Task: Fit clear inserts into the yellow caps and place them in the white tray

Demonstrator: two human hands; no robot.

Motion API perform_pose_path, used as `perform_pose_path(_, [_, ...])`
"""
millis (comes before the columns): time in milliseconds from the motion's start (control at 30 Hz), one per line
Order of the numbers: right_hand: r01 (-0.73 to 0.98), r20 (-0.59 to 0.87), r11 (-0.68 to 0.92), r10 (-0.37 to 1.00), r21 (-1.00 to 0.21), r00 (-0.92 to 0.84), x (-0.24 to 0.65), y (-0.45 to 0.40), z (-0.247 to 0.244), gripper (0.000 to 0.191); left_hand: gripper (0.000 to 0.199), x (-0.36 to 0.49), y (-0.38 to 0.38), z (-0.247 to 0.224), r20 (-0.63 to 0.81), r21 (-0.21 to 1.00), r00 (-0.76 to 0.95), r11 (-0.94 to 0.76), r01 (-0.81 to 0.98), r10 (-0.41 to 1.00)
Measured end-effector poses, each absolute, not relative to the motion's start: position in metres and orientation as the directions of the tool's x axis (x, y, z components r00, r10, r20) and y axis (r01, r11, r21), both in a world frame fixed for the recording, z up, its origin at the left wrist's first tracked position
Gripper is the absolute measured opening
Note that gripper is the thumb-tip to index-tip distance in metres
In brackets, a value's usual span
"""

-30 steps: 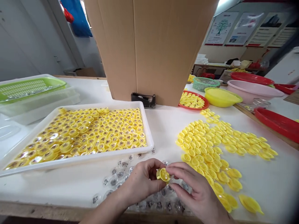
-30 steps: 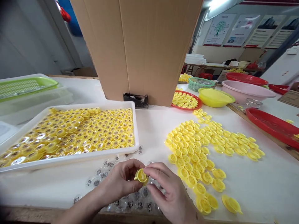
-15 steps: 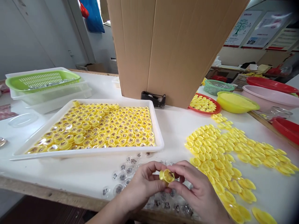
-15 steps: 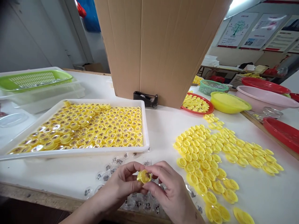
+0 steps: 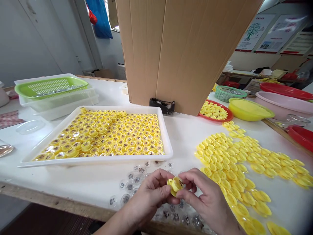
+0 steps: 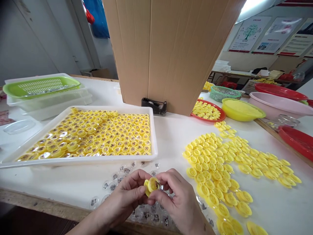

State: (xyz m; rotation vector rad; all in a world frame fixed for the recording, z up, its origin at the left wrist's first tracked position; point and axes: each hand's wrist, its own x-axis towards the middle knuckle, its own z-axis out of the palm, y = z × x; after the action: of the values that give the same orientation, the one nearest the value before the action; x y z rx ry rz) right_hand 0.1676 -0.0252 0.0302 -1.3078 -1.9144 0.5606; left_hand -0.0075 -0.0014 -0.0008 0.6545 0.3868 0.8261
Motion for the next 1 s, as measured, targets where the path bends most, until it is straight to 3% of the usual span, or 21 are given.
perform_pose_path(167, [0.581, 0.382, 0.507, 0.862, -0.637, -0.333, 0.165, -0.027, 0.035, 0.038, 0.018, -0.008, 0.0, -0.001, -0.058, 0.688, 0.619, 0.481, -0.544, 0.783])
perform_pose_path(567, [0.604, 0.213, 0.398, 0.91, -0.69, -0.357, 0.169, -0.024, 0.037, 0.029, 0.025, -0.008, -0.001, -0.014, -0.087, 0.709, 0.577, 0.458, -0.537, 0.812])
perform_pose_path(733, [0.638, 0.208, 0.359, 0.93, -0.681, -0.302, 0.167, -0.024, 0.036, 0.021, 0.032, -0.009, 0.002, -0.014, -0.06, 0.709, 0.591, 0.451, -0.542, 0.805])
perform_pose_path(1000, [0.65, 0.19, 0.327, 0.943, -0.686, -0.273, 0.167, -0.027, 0.034, 0.026, 0.033, -0.012, 0.004, -0.008, -0.048, 0.781, 0.581, 0.393, -0.485, 0.812])
